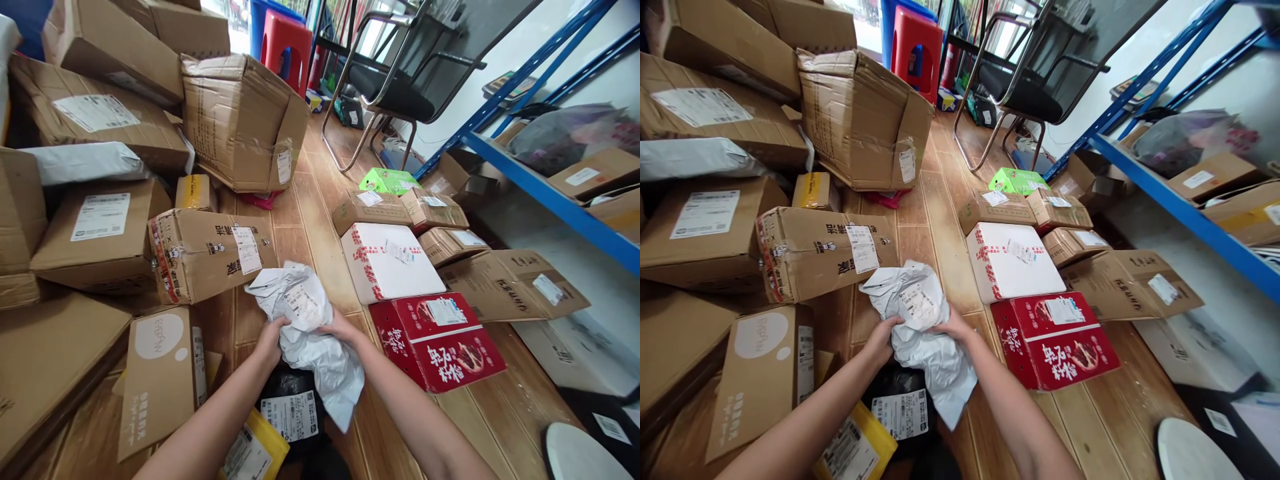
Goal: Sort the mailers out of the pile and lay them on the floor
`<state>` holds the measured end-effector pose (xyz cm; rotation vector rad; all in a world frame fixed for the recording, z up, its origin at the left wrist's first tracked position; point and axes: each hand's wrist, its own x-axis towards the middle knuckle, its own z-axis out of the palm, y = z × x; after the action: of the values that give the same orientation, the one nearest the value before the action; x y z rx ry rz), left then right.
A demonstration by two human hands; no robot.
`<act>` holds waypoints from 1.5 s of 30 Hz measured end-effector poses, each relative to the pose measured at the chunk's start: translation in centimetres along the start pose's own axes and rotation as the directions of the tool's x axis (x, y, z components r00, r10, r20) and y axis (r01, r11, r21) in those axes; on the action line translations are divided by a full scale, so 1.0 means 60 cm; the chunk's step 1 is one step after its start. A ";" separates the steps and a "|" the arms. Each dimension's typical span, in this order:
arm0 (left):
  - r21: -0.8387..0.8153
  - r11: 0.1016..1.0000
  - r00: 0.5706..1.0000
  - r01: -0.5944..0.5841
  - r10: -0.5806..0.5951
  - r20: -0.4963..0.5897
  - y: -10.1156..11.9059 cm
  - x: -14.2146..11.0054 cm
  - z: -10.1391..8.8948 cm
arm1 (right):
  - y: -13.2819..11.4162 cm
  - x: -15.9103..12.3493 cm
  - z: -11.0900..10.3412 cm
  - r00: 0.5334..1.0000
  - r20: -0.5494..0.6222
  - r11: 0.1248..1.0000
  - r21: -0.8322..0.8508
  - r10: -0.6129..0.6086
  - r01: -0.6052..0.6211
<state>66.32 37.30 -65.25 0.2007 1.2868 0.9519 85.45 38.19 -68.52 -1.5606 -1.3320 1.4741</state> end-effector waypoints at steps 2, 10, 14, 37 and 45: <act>-0.044 0.999 0.992 -0.017 0.022 0.123 0.023 -0.033 0.019 | -0.027 -0.028 -0.036 0.998 0.069 0.997 0.082 -0.002 -0.003; 0.165 0.836 0.809 -0.524 0.428 0.402 0.129 -0.160 0.080 | -0.177 -0.162 -0.120 0.912 -0.333 0.916 0.232 -0.241 0.326; 0.128 0.750 0.700 -0.649 0.522 0.486 0.163 -0.200 0.099 | -0.206 -0.188 -0.109 0.840 -0.426 0.860 0.225 -0.335 0.457; 0.270 0.711 0.725 -0.649 0.471 0.502 0.161 -0.132 0.089 | -0.301 -0.141 -0.034 0.417 -0.879 0.630 0.190 -0.232 0.753; 0.429 0.531 0.650 -0.730 0.346 0.677 0.098 -0.081 0.015 | -0.063 -0.153 -0.053 0.819 -0.547 0.976 0.016 -0.175 0.219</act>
<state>64.38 37.90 -57.85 1.4701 0.9910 0.8175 88.68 31.50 -61.22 -1.5751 -1.0405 0.8471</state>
